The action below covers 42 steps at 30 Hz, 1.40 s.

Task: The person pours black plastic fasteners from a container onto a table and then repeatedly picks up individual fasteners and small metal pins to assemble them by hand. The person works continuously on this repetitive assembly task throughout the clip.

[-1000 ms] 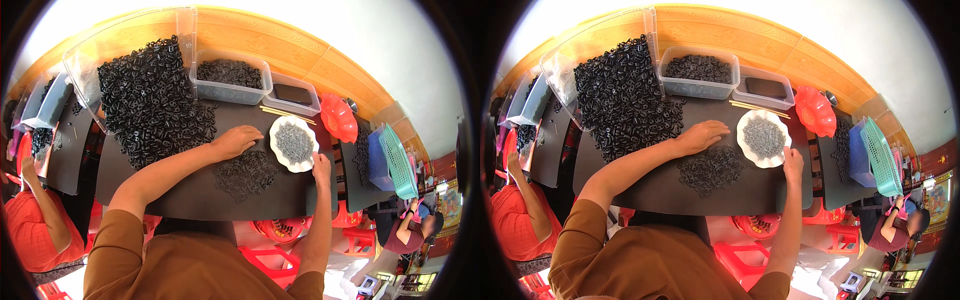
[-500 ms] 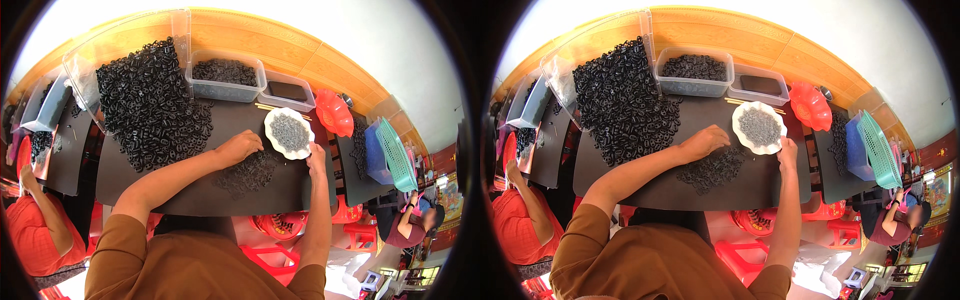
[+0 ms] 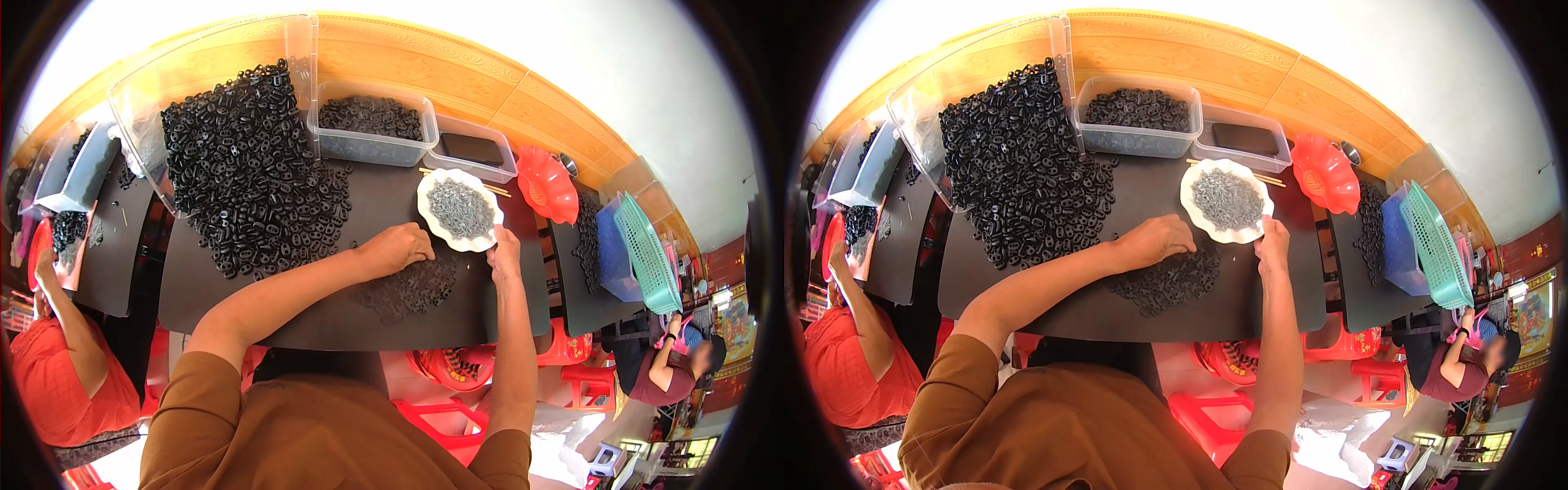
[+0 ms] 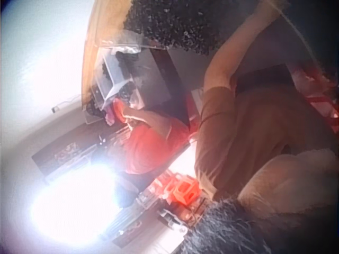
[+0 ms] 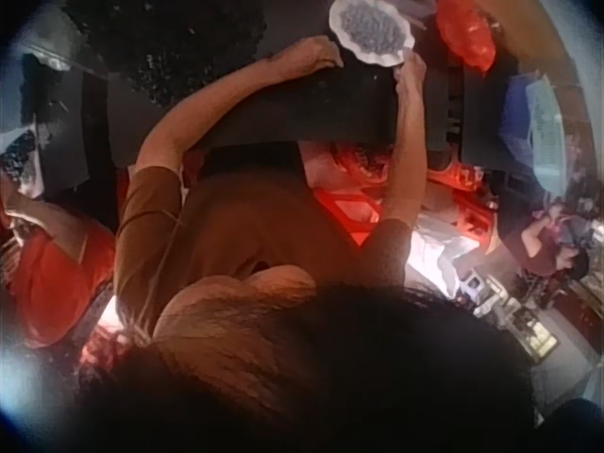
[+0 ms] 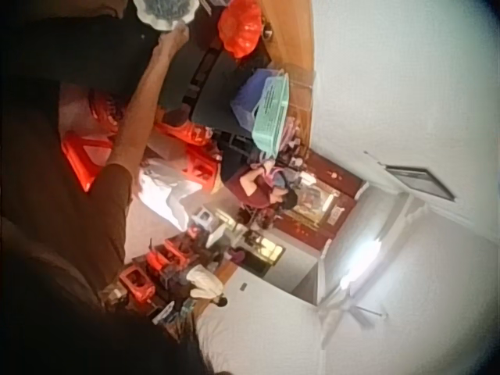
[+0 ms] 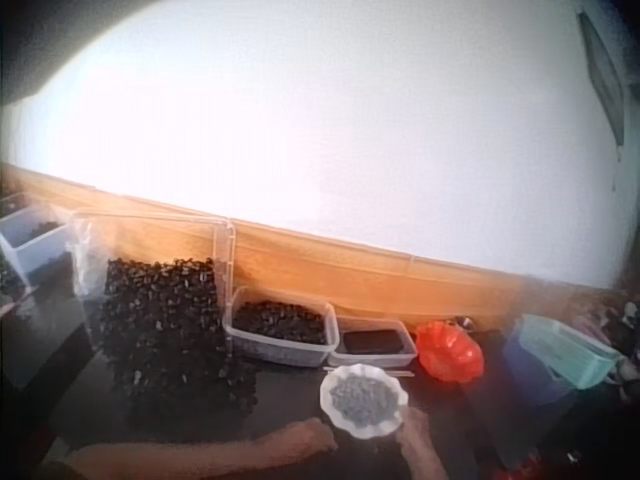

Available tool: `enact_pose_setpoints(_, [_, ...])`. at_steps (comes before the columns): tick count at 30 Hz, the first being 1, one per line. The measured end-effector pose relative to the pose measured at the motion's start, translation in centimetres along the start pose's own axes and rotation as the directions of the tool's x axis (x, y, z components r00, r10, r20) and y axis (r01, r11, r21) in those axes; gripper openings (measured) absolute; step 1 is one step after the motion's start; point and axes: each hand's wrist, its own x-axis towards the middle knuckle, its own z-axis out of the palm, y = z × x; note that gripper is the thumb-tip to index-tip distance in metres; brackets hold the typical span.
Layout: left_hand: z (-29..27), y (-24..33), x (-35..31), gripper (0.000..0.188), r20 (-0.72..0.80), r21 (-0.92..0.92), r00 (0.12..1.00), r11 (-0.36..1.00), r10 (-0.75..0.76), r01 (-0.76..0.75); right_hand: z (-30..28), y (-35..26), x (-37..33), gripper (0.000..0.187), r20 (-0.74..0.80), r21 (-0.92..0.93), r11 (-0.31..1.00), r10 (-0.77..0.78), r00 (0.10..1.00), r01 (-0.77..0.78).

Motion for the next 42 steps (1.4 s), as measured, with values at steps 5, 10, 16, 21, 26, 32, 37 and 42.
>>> enact_pose_setpoints(5, [-0.4,0.5,-1.5,0.012,-0.061,-0.049,0.998,0.998,-0.03,0.027,2.0,-0.2,-0.7,0.026,0.034,0.005,1.0,-0.01,0.999,0.01])
enact_pose_setpoints(10, [-2.4,1.3,-2.5,0.012,-0.249,-0.095,0.937,0.969,-0.243,0.226,3.4,-0.1,-1.3,0.026,0.064,0.012,1.0,-0.017,0.998,0.017])
enact_pose_setpoints(16, [-5.3,0.3,-3.8,0.016,-0.232,-0.409,0.812,0.811,-0.535,0.418,6.7,-1.2,-3.0,0.026,0.105,0.024,1.0,0.011,0.994,-0.014])
enact_pose_setpoints(21, [-6.3,0.9,-4.1,0.02,-0.189,-0.357,0.795,0.794,-0.577,0.492,7.0,-1.3,-4.0,0.026,0.174,-0.029,1.0,0.012,0.985,-0.007])
enact_pose_setpoints(26, [-7.5,0.8,-5.1,0.023,-0.137,-0.355,0.747,0.737,-0.65,0.576,7.5,-1.4,-5.1,0.025,0.238,-0.136,0.991,0.038,0.971,-0.006])
enact_pose_setpoints(32, [-8.5,0.8,-6.3,0.023,-0.193,-0.355,0.72,0.731,-0.667,0.582,7.8,-1.8,-5.7,0.024,0.352,-0.276,0.961,0.12,0.928,-0.019])
enact_pose_setpoints(37, [-9.3,1.5,-7.0,0.024,-0.186,-0.395,0.68,0.688,-0.709,0.609,8.2,-2.8,-6.0,0.025,0.415,-0.385,0.923,0.162,0.895,0.011])
enact_pose_setpoints(42, [-9.1,1.8,-8.5,0.025,-0.197,-0.383,0.678,0.693,-0.708,0.611,8.8,-3.5,-6.3,0.027,0.477,-0.435,0.897,0.158,0.865,0.076])
